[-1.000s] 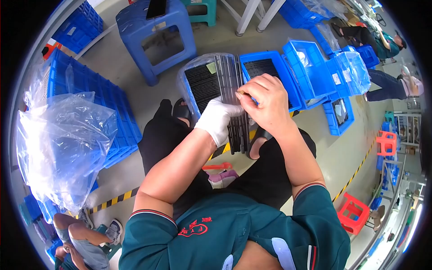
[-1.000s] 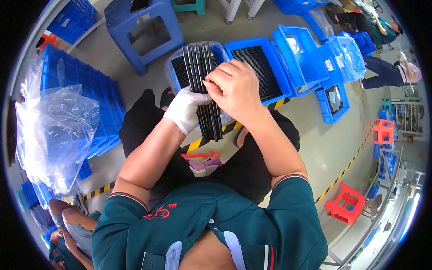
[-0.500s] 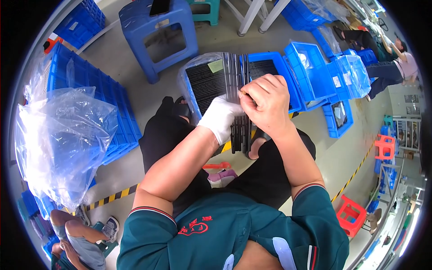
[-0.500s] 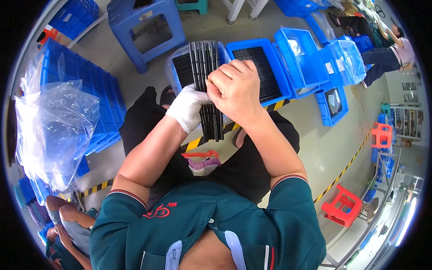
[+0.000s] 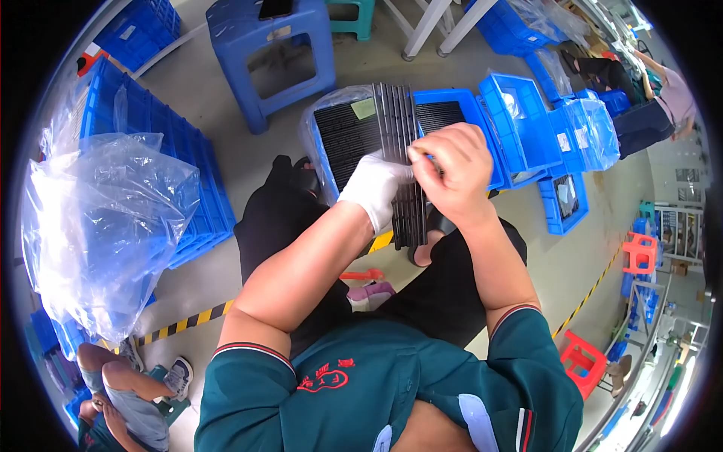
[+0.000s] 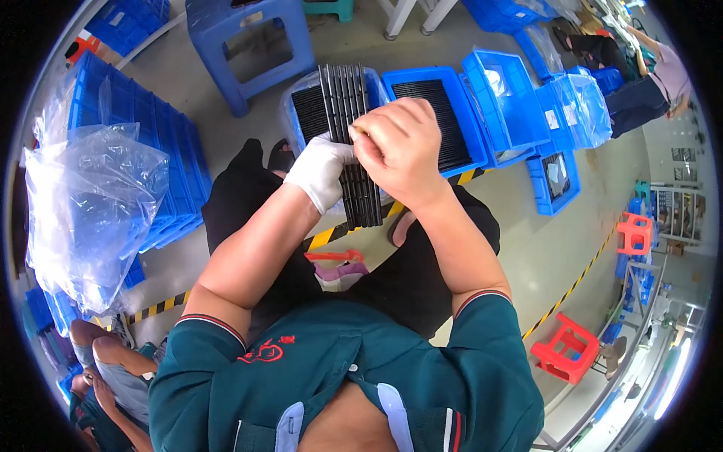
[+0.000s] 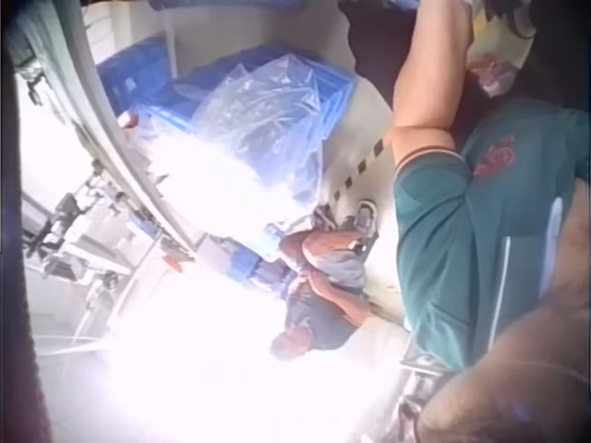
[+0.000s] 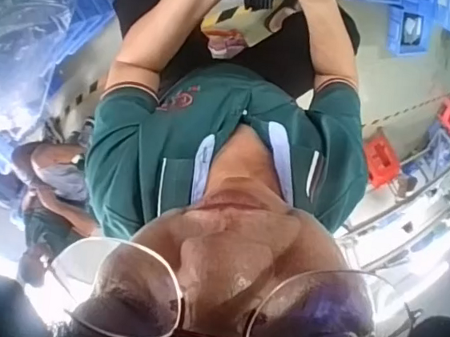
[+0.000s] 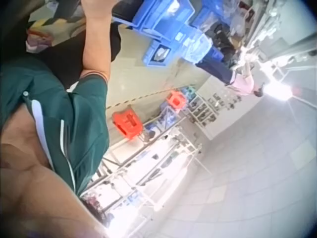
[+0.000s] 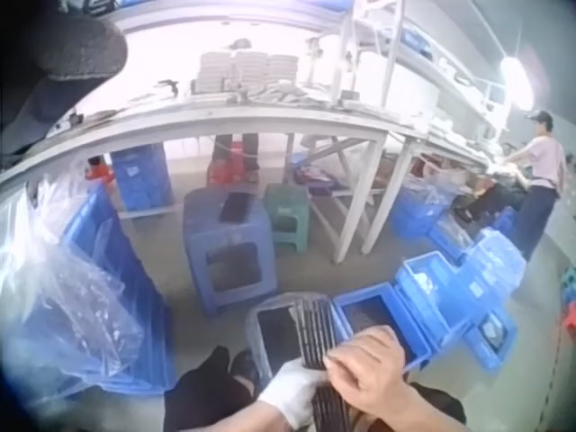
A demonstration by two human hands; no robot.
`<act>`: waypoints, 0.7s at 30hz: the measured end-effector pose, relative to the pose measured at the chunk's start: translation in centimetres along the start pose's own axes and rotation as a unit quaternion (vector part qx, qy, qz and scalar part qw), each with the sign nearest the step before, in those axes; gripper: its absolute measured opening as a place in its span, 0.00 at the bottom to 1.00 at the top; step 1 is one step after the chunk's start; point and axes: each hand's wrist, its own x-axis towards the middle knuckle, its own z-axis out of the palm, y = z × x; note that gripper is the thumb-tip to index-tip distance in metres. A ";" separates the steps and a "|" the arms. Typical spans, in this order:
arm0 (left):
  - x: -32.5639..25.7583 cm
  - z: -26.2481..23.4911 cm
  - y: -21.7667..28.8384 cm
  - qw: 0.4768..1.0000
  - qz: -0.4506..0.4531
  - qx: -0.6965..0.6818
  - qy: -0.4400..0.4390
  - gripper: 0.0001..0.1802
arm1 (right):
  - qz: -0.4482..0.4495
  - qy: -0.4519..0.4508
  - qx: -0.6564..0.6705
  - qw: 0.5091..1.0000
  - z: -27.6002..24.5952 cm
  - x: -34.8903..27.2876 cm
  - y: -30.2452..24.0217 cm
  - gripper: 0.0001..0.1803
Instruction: Inspecting and organizing thin black metal rods into blue plastic crates.
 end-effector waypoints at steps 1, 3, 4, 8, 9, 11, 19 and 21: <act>-0.1 0.3 0.1 1.000 -0.020 -0.009 0.007 0.11 | -0.003 0.025 -0.004 1.000 -0.8 0.4 -0.6 0.09; -0.6 1.2 0.3 0.998 -0.040 -0.031 0.037 0.11 | 0.018 0.074 0.013 0.997 -1.1 1.1 -0.8 0.09; -0.8 1.4 0.5 0.999 -0.027 -0.038 0.023 0.11 | 0.062 0.054 0.036 0.996 -0.7 0.6 -0.1 0.07; -1.4 1.5 1.3 0.998 -0.041 -0.045 -0.002 0.13 | 0.261 0.002 0.180 0.948 0.2 -1.1 0.9 0.05; -1.4 1.4 1.3 0.998 -0.047 -0.041 -0.011 0.12 | 0.270 -0.018 0.199 0.942 0.2 -1.2 1.1 0.05; -1.2 1.2 1.1 0.999 -0.033 -0.032 -0.008 0.12 | 0.274 -0.044 0.209 0.938 0.4 -1.3 1.3 0.05; -0.9 0.7 0.5 0.999 -0.020 -0.034 -0.001 0.12 | 0.151 -0.030 0.091 0.984 0.6 -0.8 0.8 0.06; -0.4 0.0 -0.1 1.000 0.015 -0.023 -0.007 0.12 | 0.037 -0.054 -0.010 0.998 0.3 -0.2 0.3 0.06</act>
